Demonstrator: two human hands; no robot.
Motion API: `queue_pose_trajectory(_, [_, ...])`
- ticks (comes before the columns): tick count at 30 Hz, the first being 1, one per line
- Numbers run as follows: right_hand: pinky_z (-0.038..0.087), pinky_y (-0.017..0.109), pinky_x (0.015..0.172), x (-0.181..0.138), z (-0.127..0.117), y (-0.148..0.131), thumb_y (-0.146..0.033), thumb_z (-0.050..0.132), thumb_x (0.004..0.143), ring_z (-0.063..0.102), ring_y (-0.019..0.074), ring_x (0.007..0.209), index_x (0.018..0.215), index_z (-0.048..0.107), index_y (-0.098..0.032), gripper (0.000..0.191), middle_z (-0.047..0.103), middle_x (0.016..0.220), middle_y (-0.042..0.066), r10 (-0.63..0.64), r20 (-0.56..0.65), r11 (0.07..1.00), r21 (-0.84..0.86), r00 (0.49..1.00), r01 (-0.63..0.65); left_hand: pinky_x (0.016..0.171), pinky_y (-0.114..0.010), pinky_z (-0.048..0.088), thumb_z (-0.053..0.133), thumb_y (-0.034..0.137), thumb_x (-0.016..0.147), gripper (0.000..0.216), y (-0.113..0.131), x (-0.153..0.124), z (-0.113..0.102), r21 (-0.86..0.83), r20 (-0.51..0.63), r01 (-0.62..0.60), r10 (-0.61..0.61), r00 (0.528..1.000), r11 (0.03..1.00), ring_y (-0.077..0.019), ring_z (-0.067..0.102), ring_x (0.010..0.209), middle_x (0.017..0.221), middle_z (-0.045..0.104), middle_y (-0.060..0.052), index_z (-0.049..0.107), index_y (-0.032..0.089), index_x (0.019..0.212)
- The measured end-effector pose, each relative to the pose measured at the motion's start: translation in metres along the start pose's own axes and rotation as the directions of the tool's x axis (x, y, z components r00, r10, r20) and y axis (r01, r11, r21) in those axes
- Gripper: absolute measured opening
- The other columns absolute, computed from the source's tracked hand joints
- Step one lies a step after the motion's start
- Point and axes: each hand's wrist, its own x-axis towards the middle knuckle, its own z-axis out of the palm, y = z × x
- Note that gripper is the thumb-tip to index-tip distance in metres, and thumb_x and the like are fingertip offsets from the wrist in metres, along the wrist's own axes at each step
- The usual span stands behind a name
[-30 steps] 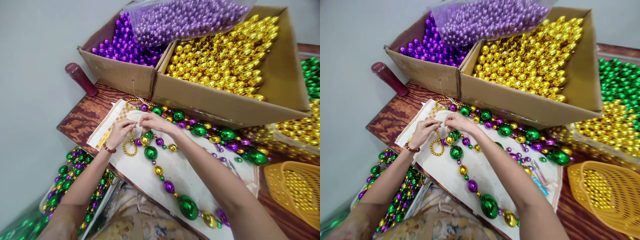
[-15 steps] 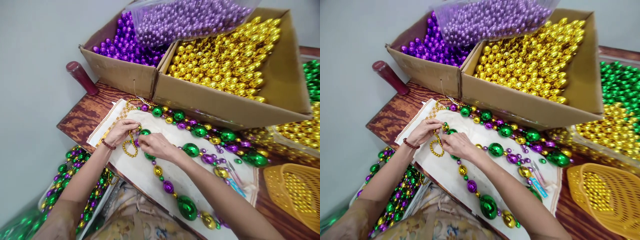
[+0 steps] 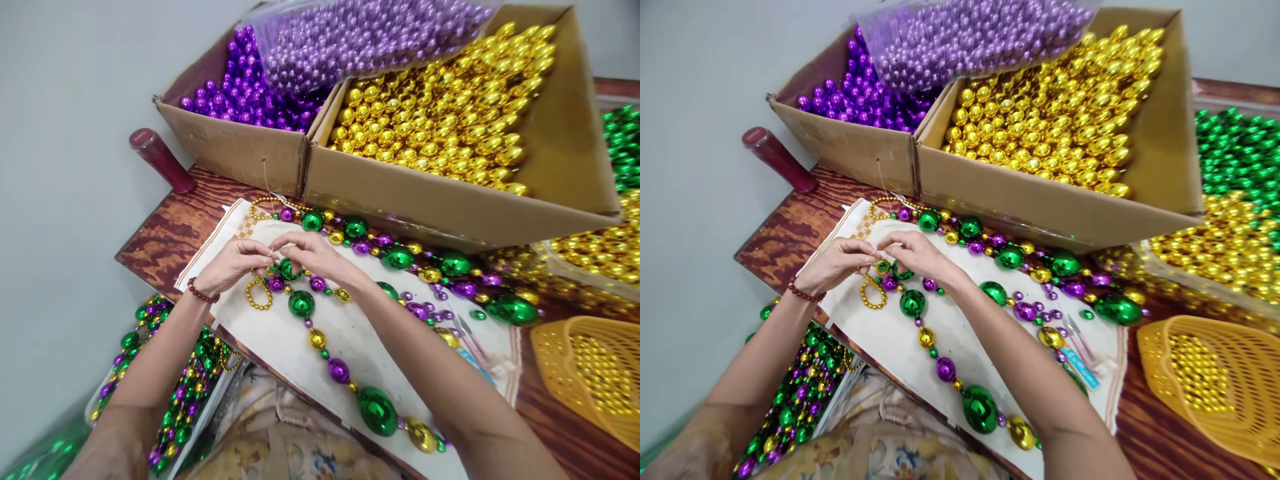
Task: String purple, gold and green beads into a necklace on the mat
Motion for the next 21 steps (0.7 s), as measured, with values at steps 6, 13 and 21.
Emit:
queue_pose_trajectory(6, [0.038,0.017,0.04,0.021,-0.01,0.008,-0.018,0.062,0.081,0.055,0.0064,0.041,0.097,0.068,-0.015,0.018,0.072,0.07,-0.002,0.127,0.355,0.937,0.263,0.926,-0.23,0.06,-0.024,0.05,0.082,0.033,0.072,0.019,0.005,0.003,-0.002,0.311,-0.037,-0.269,0.295,0.955,0.911,-0.0128,0.062,0.064,0.078,0.073,-0.005,0.079,0.017,0.08])
queue_pose_trajectory(13, [0.032,0.018,0.036,0.026,-0.003,0.022,-0.032,0.072,0.074,0.048,0.0056,0.036,0.077,0.067,-0.014,0.019,0.069,0.06,-0.002,0.144,0.333,0.912,0.321,0.932,-0.256,0.069,-0.027,0.05,0.073,0.029,0.082,0.011,-0.014,0.015,0.001,0.529,-0.002,-0.527,0.622,0.783,0.665,-0.0153,0.064,0.072,0.076,0.072,-0.006,0.081,0.021,0.085])
queue_pose_trajectory(21, [0.035,0.023,0.06,0.005,0.0,0.029,-0.022,0.058,0.089,0.058,0.0118,0.062,0.073,0.063,-0.016,0.018,0.063,0.067,-0.001,-0.019,-0.152,0.959,-0.281,0.988,-0.025,0.086,-0.027,0.052,0.082,0.035,0.075,0.018,-0.029,0.02,0.001,-0.133,-0.267,-0.372,0.328,0.906,0.919,-0.0156,0.067,0.088,0.085,0.072,-0.004,0.077,0.019,0.082])
